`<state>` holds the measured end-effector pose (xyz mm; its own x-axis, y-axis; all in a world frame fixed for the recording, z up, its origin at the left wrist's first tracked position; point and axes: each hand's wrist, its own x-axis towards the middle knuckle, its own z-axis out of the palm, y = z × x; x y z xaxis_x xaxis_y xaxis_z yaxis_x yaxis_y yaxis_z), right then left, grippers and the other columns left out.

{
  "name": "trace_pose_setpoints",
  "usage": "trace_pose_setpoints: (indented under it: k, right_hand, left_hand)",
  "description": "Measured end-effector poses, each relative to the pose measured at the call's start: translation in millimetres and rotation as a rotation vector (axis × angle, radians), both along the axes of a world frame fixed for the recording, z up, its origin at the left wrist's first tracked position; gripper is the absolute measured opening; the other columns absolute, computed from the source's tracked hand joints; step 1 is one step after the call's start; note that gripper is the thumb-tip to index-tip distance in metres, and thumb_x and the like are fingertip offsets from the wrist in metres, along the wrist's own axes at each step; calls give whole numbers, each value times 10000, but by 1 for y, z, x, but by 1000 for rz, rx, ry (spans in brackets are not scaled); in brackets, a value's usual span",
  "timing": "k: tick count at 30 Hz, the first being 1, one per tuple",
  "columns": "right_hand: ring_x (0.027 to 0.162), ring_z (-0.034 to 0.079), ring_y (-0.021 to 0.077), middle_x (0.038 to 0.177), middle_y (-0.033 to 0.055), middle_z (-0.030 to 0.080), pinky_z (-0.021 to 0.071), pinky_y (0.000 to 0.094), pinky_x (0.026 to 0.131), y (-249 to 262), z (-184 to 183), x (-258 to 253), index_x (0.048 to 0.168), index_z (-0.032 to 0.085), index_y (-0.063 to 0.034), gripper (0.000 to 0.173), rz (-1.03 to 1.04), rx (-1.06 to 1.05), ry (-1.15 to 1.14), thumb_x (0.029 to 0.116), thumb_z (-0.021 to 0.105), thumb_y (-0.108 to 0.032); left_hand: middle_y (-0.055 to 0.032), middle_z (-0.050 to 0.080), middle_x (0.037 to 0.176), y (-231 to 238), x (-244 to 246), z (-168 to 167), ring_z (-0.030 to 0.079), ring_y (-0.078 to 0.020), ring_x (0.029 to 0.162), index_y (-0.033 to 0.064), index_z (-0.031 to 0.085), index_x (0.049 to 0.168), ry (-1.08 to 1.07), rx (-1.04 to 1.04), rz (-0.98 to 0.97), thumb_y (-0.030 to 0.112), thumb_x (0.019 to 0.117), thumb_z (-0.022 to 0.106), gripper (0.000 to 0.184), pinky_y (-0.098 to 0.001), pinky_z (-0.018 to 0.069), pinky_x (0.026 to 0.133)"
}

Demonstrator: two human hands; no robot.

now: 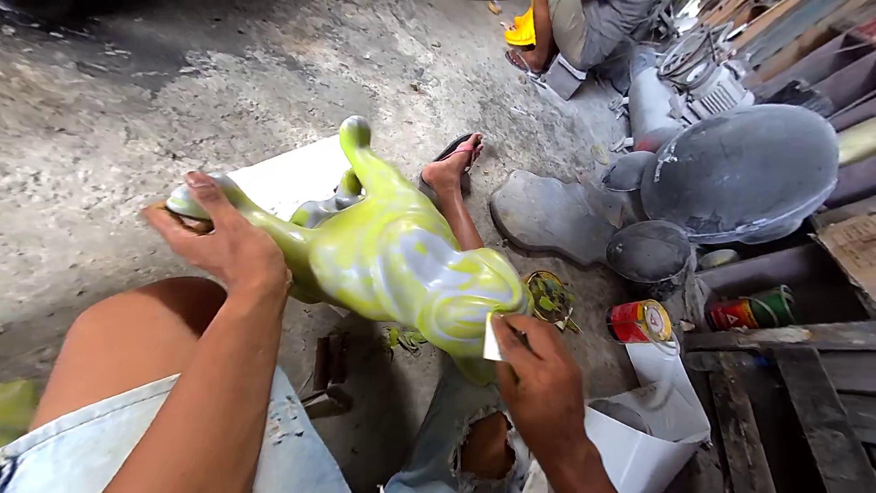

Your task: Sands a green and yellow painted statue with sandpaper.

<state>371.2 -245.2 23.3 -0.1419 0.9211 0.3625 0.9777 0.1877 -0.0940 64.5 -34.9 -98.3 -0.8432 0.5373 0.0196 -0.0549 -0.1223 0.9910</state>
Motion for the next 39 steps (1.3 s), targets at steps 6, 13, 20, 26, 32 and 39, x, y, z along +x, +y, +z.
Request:
trace_pose_setpoints:
  k: [6, 13, 20, 26, 32, 39]
  right_hand:
    - [1054, 694, 115, 1113, -17, 743, 612, 340, 880, -2, -12, 43, 1159, 788, -205, 265, 75, -2, 173, 928, 658, -217]
    - [1001, 706, 233, 1105, 99, 736, 572, 522, 904, 54, -83, 187, 1085, 769, -64, 198, -560, -161, 520, 1005, 626, -174]
    - [1115, 671, 334, 1193, 149, 705, 528, 591, 962, 79, -138, 216, 1188, 756, -97, 267, -735, -425, 331, 997, 583, -167]
    - [1107, 663, 339, 1219, 144, 683, 527, 601, 943, 82, -153, 203, 1202, 746, -97, 277, -764, -418, 363, 1004, 563, -156]
    - [1062, 666, 346, 1169, 152, 680, 539, 605, 899, 80, -156, 196, 1195, 753, -102, 280, -692, -390, 335, 975, 580, -106]
    - [1109, 655, 396, 1189, 211, 677, 516, 643, 946, 76, -171, 212, 1190, 744, -46, 314, -430, -346, 352, 942, 551, -30]
  left_hand:
    - [-52, 647, 1243, 5, -7, -11, 626, -85, 1177, 33, 519, 1376, 5, -7, -13, 551, 1005, 595, 641, -290, 507, 1047]
    - [-38, 583, 1405, 9, -15, -29, 558, -105, 1300, 102, 435, 1510, 7, -103, -79, 626, 1005, 528, 733, -336, 443, 1125]
    - [-42, 571, 1425, 5, -19, -35, 557, -118, 1298, 122, 424, 1522, 46, -148, -87, 650, 998, 514, 750, -363, 447, 1116]
    - [-56, 569, 1427, 3, -21, -32, 564, -134, 1296, 112, 406, 1526, 44, -155, -63, 638, 996, 534, 757, -372, 466, 1104]
    - [-72, 556, 1441, 1, -11, -14, 558, -130, 1308, 89, 390, 1533, 46, -149, -24, 611, 1014, 521, 747, -356, 470, 1105]
    - [-142, 615, 1283, -1, 10, 14, 643, -164, 1138, 29, 427, 1469, 41, -157, 38, 589, 1015, 542, 729, -367, 541, 1005]
